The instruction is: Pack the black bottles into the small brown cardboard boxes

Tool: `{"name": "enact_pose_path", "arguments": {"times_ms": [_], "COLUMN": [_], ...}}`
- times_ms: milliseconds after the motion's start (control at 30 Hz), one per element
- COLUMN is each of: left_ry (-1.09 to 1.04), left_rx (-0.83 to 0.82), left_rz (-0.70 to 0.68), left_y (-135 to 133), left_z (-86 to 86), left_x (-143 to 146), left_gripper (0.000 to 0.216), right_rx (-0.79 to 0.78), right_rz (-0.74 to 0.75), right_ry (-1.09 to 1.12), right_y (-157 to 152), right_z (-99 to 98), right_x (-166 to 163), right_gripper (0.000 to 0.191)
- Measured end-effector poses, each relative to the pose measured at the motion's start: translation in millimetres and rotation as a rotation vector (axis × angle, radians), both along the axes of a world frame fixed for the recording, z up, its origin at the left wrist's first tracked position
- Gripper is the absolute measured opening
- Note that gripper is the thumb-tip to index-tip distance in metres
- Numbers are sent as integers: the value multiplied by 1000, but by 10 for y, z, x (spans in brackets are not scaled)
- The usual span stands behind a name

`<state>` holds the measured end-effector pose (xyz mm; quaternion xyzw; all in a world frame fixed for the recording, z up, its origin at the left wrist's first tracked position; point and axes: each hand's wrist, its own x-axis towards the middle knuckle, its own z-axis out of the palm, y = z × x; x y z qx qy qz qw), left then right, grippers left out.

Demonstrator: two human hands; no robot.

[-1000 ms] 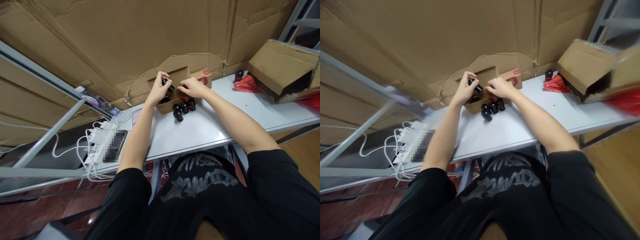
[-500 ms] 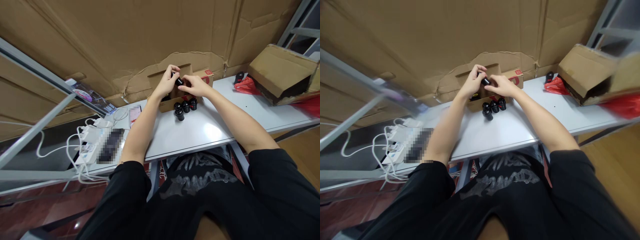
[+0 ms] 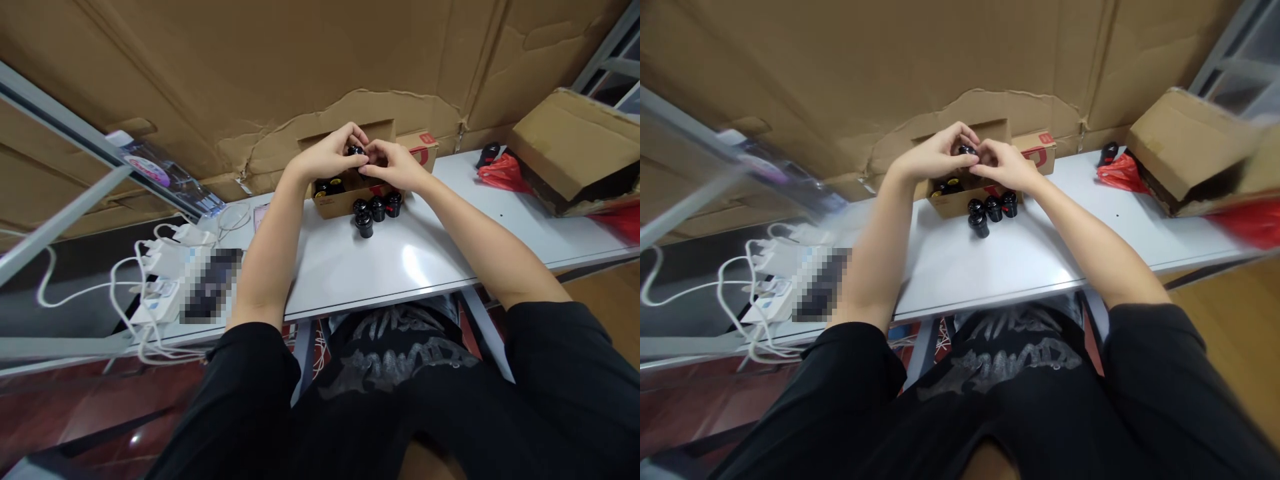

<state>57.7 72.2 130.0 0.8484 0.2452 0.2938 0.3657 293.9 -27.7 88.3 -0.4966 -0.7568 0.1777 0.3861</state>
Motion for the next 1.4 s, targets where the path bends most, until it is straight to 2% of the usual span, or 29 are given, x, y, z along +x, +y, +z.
{"name": "enact_pose_path", "arguments": {"times_ms": [100, 267, 433, 633, 767, 867, 1000, 1133, 1400], "left_ry": [59, 107, 130, 197, 171, 186, 252, 254, 77], "left_rx": [9, 105, 201, 238, 217, 223, 263, 269, 215], "left_rz": [-20, 68, 107, 101, 81, 23, -16, 50, 121], "left_y": [-13, -44, -41, -87, -109, -113, -138, -181, -77], "left_z": [43, -15, -99, -51, -83, -124, -123, -94, -221], "left_x": [-68, -8, 106, 49, 60, 96, 117, 117, 160], "left_gripper": [42, 46, 38, 39, 32, 38, 46, 44, 33], "right_rx": [2, 29, 20, 64, 88, 120, 123, 112, 115], "right_rz": [-29, -48, -80, -76, -41, -6, 26, 9, 11], "right_ry": [-66, -100, -101, -42, -31, -30, -5, -25, -74], "right_y": [-17, -64, -114, -11, 144, 223, 259, 244, 207], "right_z": [-5, -1, 21, -55, -174, -233, -253, -243, -227], "right_x": [-31, -52, -39, 15, 89, 151, 214, 194, 102], "right_gripper": [51, 63, 65, 69, 89, 103, 92, 88, 88]}}
